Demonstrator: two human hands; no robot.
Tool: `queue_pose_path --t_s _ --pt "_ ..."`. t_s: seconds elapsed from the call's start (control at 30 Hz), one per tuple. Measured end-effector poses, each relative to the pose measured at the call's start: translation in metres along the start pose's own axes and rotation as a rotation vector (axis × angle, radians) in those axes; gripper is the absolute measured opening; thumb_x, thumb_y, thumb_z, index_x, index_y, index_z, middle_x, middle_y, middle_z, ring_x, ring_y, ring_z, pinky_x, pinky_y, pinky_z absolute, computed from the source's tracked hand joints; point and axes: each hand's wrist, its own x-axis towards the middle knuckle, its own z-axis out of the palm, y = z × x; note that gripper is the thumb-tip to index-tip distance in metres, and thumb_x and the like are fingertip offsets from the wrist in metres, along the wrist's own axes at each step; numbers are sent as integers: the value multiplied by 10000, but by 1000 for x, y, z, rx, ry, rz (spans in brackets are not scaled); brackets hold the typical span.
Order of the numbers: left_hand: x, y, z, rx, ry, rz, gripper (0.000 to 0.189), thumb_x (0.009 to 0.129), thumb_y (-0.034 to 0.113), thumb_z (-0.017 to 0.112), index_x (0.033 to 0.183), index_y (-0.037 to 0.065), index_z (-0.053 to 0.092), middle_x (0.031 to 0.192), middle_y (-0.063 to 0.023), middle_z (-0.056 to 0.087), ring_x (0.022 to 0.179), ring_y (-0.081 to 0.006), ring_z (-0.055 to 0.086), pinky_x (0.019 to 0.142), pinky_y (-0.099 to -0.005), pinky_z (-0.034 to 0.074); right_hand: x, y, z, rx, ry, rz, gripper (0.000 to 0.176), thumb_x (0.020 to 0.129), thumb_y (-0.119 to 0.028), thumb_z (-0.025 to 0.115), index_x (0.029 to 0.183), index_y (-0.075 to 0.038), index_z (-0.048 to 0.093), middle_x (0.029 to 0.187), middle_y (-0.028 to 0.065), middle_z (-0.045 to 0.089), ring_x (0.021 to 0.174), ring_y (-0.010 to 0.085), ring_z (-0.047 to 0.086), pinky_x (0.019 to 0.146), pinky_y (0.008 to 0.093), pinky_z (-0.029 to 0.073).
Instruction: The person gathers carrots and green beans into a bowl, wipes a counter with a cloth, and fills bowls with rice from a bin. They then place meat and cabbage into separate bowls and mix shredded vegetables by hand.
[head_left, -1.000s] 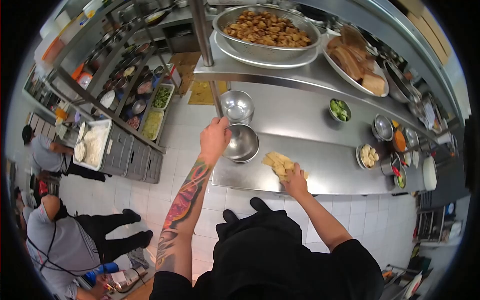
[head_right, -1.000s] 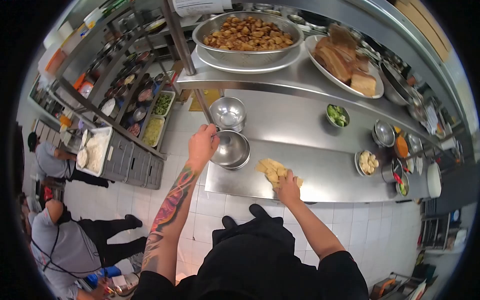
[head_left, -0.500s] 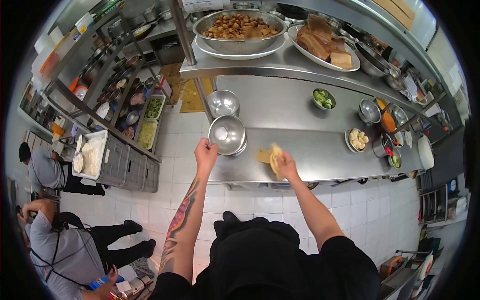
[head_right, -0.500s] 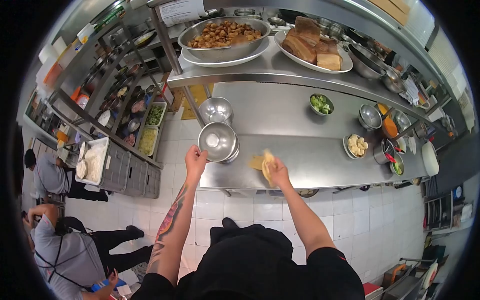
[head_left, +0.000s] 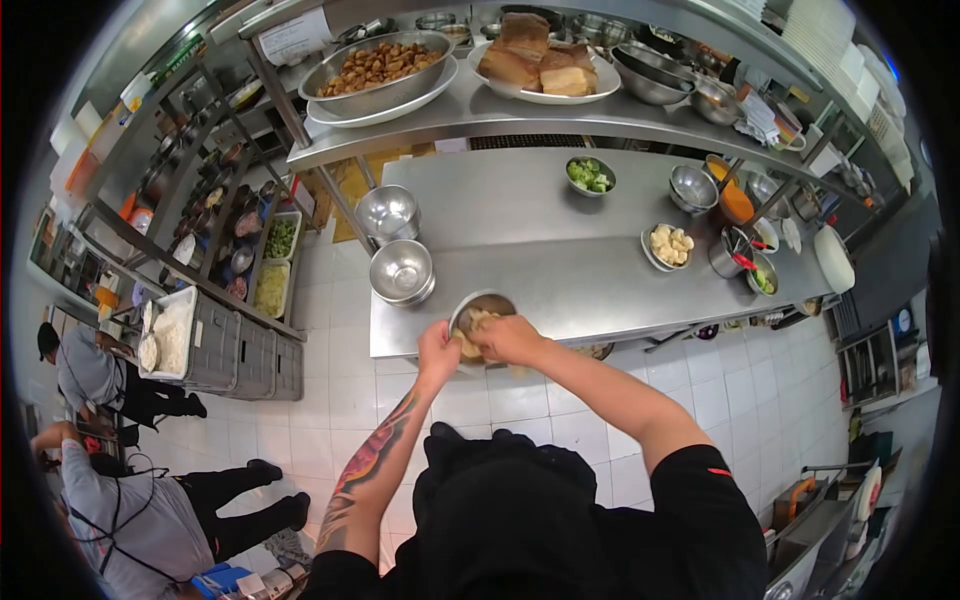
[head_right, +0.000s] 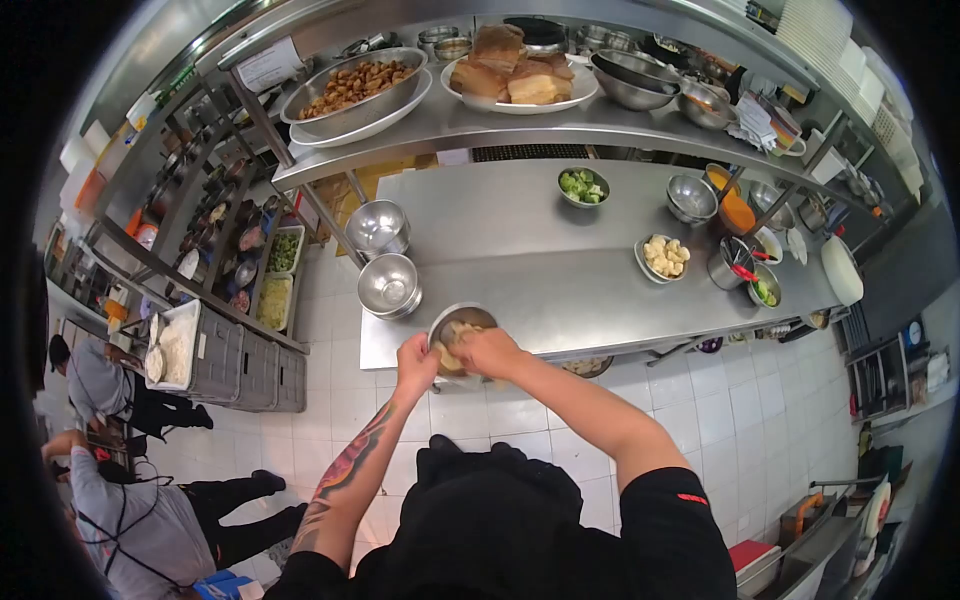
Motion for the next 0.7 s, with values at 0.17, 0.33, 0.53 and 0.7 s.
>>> queue_pose_path --t_s 0.17,0.33,0.53,0.7 --pt "-8 9 47 -786 148 -469 32 814 -32 565 788 -14 560 737 -75 592 628 -156 611 511 -343 582 14 -6 8 -116 510 319 259 815 -122 611 1068 -108 556 1009 170 601 828 388 619 694 469 507" --pt "-14 -28 25 -494 -54 -307 67 794 -43 590 803 5 545 749 -81 595 651 -186 643 532 -361 602 -24 0 14 31 78 -8 266 834 -127 609 1097 -116 575 1017 166 604 883 387 629 736 466 523" --pt "-26 8 42 -895 157 -493 170 775 -44 593 683 43 480 657 -40 535 584 -163 592 522 -355 597 13 -29 29 102 577 343 245 828 -131 639 1068 -147 592 1030 99 599 861 363 643 721 440 526" --pt "-29 -19 -14 -558 85 -360 136 768 -58 585 716 43 511 707 -49 567 594 -171 596 536 -370 612 4 -20 34 -126 -59 -224 341 790 -146 665 1121 -154 580 988 110 584 847 318 652 661 432 547"
